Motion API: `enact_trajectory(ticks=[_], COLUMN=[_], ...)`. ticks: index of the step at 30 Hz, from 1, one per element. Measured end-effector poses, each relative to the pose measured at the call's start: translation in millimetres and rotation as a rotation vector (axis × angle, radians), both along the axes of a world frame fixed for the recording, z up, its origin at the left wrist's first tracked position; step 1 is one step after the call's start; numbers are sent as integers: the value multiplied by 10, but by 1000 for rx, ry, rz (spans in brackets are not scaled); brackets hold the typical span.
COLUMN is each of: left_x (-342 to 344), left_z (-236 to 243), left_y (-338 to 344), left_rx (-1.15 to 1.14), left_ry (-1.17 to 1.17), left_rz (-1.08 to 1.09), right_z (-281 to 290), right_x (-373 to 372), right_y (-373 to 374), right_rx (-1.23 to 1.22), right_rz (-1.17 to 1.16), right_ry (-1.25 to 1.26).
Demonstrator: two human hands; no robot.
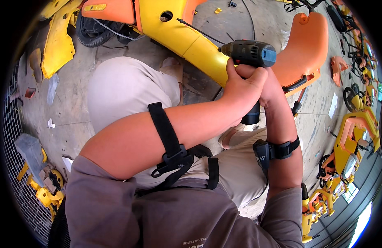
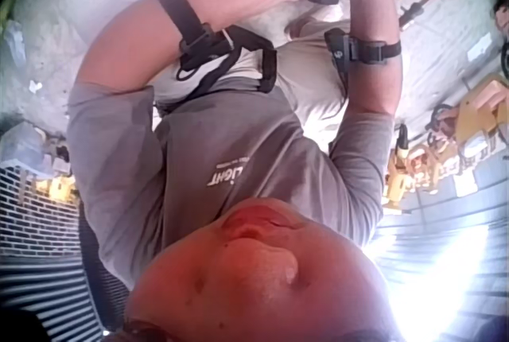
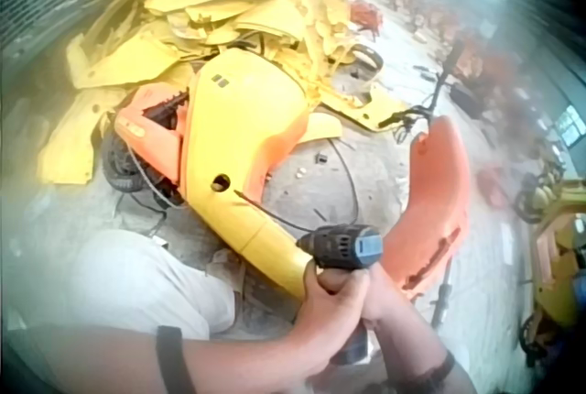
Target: The person uses a power drill to drive screws into the plastic body panels of a yellow scooter while sitting on the floor.
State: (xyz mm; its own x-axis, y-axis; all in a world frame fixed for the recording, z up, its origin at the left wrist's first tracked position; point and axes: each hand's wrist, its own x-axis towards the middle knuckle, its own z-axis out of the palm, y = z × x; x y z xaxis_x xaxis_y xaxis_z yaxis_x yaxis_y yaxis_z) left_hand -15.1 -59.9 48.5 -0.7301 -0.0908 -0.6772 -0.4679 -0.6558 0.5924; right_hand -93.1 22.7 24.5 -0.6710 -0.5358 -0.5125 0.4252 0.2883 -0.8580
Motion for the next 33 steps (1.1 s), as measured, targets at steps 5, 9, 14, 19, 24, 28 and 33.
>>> enact_trajectory(ticks=[5, 9, 14, 19, 24, 28, 33], left_x=[-23, -9, -5, -23, -42, -70, -67], left_z=[-57, -43, -30, 16, 21, -12, -43], left_y=[24, 42, 76, 10, -65, -34, 16], left_rx=[-44, 4, -22, 22, 13, -11, -5], left_ry=[-1, -10, -9, -35, 32, 22, -10], left_rz=[12, -3, -2, 7, 40, 72, 16], right_z=[60, 6, 4, 73, 22, 57, 46], right_x=[-14, -6, 5, -24, -49, -59, -53], right_y=[-25, 35, 67, -13, -69, -80, -12], right_rx=[-34, 41, -10, 33, 2, 11, 40], right_rz=[-11, 18, -12, 32, 25, -9, -5], right_ry=[-7, -9, -35, 13, -14, -34, -47])
